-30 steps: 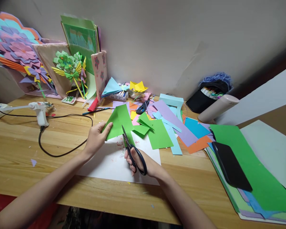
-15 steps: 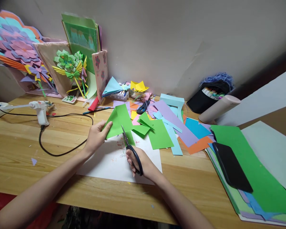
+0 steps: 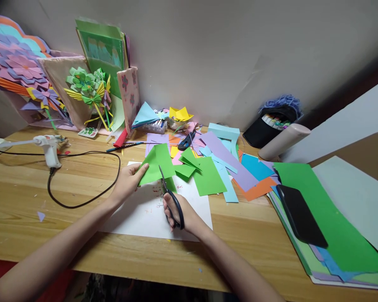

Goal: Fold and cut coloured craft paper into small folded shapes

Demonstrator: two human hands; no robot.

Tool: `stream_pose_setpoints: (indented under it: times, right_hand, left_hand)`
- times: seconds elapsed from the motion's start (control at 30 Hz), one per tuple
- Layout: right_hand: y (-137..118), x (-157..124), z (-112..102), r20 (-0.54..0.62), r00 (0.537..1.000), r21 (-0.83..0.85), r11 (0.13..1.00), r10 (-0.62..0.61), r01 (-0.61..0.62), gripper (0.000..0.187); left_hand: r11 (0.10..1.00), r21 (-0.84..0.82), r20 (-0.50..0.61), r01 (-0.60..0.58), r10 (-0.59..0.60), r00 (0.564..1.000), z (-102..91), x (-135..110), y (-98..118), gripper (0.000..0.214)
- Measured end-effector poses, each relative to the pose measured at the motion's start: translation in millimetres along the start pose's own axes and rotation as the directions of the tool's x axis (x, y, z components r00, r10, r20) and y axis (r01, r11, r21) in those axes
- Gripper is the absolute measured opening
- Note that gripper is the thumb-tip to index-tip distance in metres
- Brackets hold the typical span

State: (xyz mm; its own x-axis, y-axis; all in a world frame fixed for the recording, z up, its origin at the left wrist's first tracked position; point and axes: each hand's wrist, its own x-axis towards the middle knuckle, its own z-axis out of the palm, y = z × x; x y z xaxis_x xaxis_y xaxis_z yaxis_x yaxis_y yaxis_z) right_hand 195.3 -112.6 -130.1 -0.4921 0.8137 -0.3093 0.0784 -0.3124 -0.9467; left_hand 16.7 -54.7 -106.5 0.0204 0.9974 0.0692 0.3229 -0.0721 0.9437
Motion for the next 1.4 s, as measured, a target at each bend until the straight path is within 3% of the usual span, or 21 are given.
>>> stream_pose_setpoints:
  times: [0.17, 0.37, 0.7, 0.9, 1.17, 1.4]
  right_hand:
    - [2.7, 0.1, 2.6, -0.035, 0.999, -0.036, 0.999, 0.0, -0.002, 0.06]
    - [2.9, 1.8, 6.0, -0.006, 1.0, 0.093, 0.996, 0.002, -0.001, 0.065]
    - [0.2, 4.7, 9.8, -0.066, 0.997, 0.088, 0.995, 0.041, -0.035, 0.061]
    - [3.9, 6.5, 8.1, -0.055, 0.998, 0.109, 0.994, 0.018, -0.012, 0.067]
    - [4.6, 8.2, 9.7, -0.084, 0.995, 0.162, 0.986, 0.049, -0.035, 0.06]
    - [3.5, 9.6, 9.7, -0.101, 0.994, 0.143, 0.989, 0.047, -0.032, 0.069]
  left_hand:
    - [0.997, -0.037, 0.021, 0.068, -0.068, 0.998, 0.2, 0.7, 0.8, 0.039]
    - [0.983, -0.083, 0.11, 0.161, -0.152, 0.982, 4.6, -0.9, -0.3, 0.041]
    - [0.979, -0.11, 0.101, 0.173, -0.162, 0.982, 4.8, -0.2, -0.7, 0.042]
    - [0.97, -0.136, 0.154, 0.203, -0.182, 0.971, 7.1, -2.2, -2.0, 0.043]
    - [0.96, -0.15, 0.164, 0.235, -0.211, 0.964, 7.4, -1.8, -1.0, 0.042]
    - [0.946, -0.155, 0.236, 0.283, -0.243, 0.941, 9.3, -5.9, 3.4, 0.042]
